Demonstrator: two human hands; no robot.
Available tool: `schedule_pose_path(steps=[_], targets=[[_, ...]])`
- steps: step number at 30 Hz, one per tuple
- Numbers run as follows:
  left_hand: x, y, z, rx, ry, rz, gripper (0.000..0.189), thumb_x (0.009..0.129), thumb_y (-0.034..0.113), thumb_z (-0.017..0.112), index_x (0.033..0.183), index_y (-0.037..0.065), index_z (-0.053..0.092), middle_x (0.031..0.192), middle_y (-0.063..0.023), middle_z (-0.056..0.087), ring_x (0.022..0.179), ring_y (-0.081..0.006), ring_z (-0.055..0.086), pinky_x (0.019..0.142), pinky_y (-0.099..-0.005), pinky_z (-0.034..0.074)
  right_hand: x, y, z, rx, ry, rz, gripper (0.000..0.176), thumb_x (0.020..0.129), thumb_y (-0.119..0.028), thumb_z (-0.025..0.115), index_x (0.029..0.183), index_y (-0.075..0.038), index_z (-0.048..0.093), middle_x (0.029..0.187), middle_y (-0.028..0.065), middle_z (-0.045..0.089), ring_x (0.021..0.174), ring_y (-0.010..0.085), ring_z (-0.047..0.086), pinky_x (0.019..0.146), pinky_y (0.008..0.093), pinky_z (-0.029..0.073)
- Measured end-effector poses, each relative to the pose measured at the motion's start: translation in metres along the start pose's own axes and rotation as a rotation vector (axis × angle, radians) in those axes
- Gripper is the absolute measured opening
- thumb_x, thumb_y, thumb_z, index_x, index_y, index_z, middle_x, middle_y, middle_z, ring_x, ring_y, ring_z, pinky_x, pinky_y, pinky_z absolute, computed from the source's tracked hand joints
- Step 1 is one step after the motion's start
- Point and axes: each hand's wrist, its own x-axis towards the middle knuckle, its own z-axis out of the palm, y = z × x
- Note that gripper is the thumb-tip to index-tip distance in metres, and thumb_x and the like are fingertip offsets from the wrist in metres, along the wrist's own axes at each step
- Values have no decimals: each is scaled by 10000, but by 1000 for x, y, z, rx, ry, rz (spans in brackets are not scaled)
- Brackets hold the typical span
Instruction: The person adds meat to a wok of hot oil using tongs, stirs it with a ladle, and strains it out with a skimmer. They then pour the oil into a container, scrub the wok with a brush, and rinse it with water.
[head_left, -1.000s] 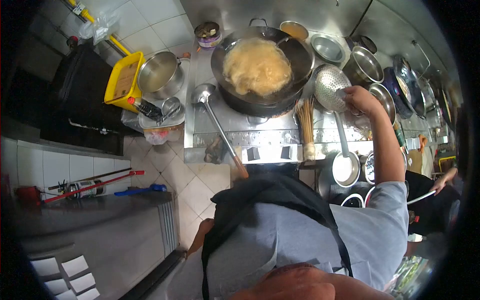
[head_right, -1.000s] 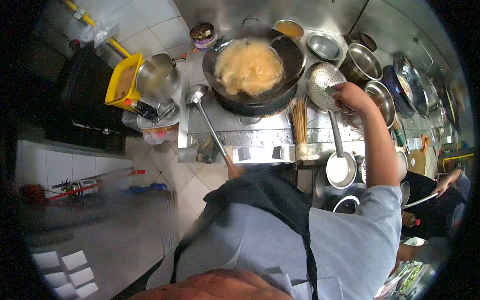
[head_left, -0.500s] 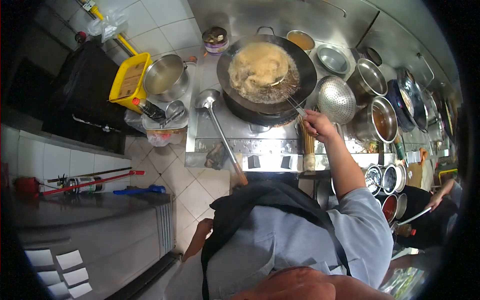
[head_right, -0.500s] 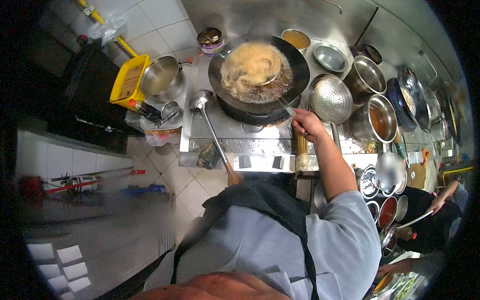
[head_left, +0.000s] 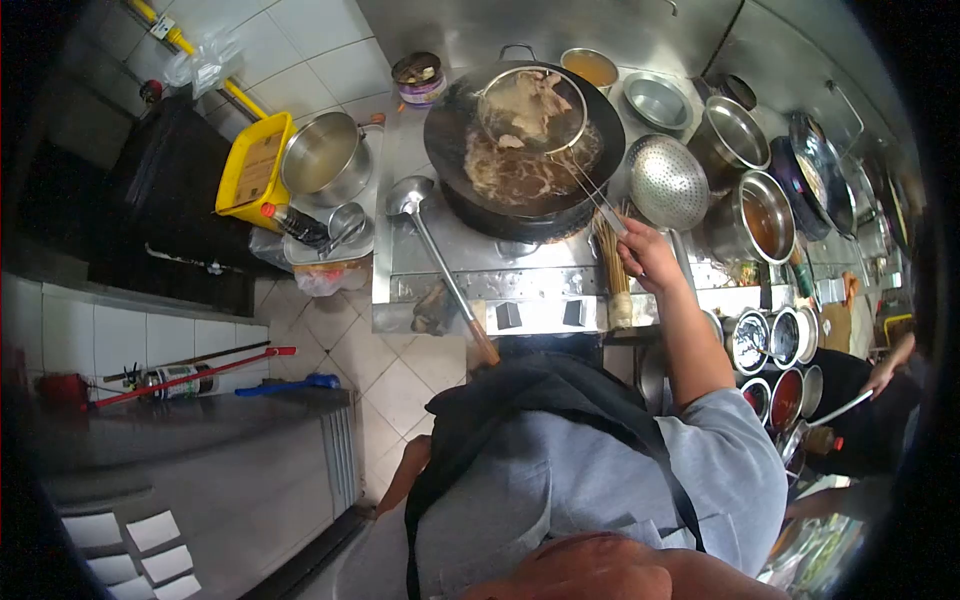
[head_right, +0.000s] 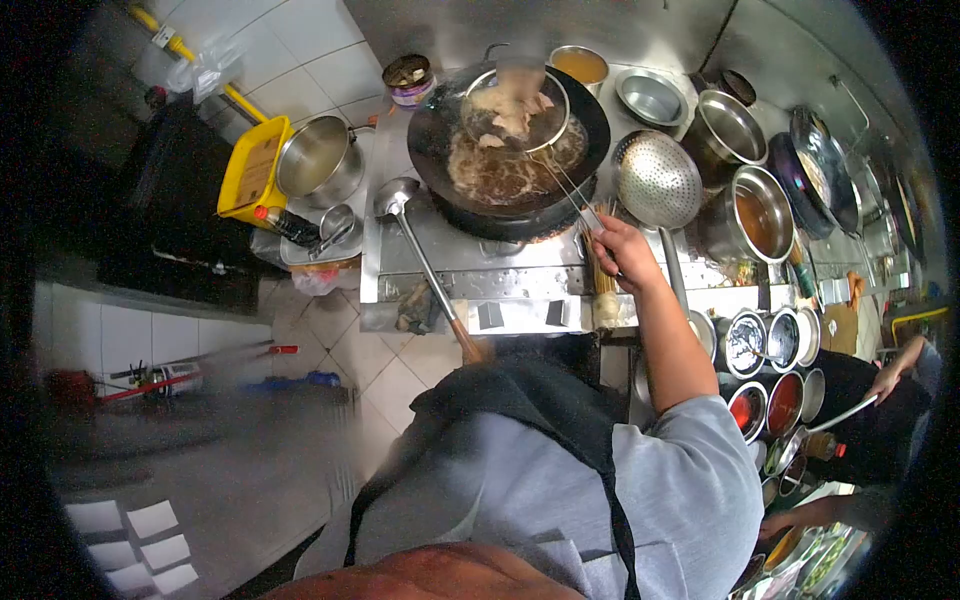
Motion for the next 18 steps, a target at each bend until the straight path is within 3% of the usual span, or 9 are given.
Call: schedule_pose_path(steps=[5, 7, 8, 11, 13, 15, 17, 18], targets=[[20, -9, -12, -21, 51, 72, 268, 903, 184, 504, 1016, 19, 682, 1008, -219, 674, 931, -376, 651, 805, -446, 530, -29, -17, 0, 41, 59, -11, 491, 963, -118, 503, 1423, 11, 393, 677, 0, 510, 389, 55, 347, 366, 190, 282], [22, 24, -50, -471, -35, -374, 339, 943, 231, 440, 1053, 19, 681, 1039, -220, 673, 920, -366, 657, 803, -444, 527, -37, -21, -6, 39, 62, -24, 533, 957, -114, 513, 1443, 26, 346, 678, 7, 512, 395, 58, 351, 368, 193, 284], [28, 21, -51, -465, -45, -368, 339, 943, 231, 440, 1053, 19, 681, 1039, -220, 673, 920, -366, 657, 803, -444, 527, -40, -20, -11, 3, 113, -25, 557, 954, -113, 520, 1452, 34, 318, 680, 11, 516, 395, 60, 352, 369, 194, 286], [48, 18, -60, -232, -151, -204, 390, 961, 268, 390, 1081, 34, 678, 1052, -198, 680, 907, -348, 665, 794, -437, 528, -50, -23, -18, -21, 155, -26, 601, 947, -115, 540, 1458, 54, 272, 691, 26, 528, 396, 63, 354, 373, 193, 287], [36, 73, -122, -111, -125, -163, 407, 968, 282, 365, 1093, 51, 676, 1073, -189, 677, 897, -342, 669, 787, -430, 532, -54, -16, -22, 35, 143, -39, 572, 947, -121, 546, 1438, 49, 306, 695, 31, 531, 392, 64, 354, 373, 188, 286], [53, 31, -88, -194, -139, -172, 395, 972, 297, 384, 1083, 58, 678, 1071, -191, 676, 915, -335, 667, 780, -423, 535, -61, -10, -27, 45, 168, -44, 550, 949, -130, 549, 1421, 44, 327, 695, 32, 532, 390, 63, 354, 370, 186, 284], [69, -12, -46, 125, -49, 183, 378, 979, 297, 396, 1086, 54, 664, 1084, -192, 671, 946, -347, 655, 804, -410, 532, -76, -17, -26, 69, 221, -59, 548, 950, -131, 550, 1423, 38, 332, 691, 30, 530, 387, 59, 350, 367, 185, 281], [68, -8, -49, 130, -56, 192, 378, 979, 297, 396, 1086, 54, 664, 1084, -192, 671, 946, -347, 655, 804, -410, 532, -85, -21, -29, 58, 240, -84, 536, 947, -135, 547, 1416, 39, 354, 674, 24, 519, 386, 57, 347, 365, 181, 274]])
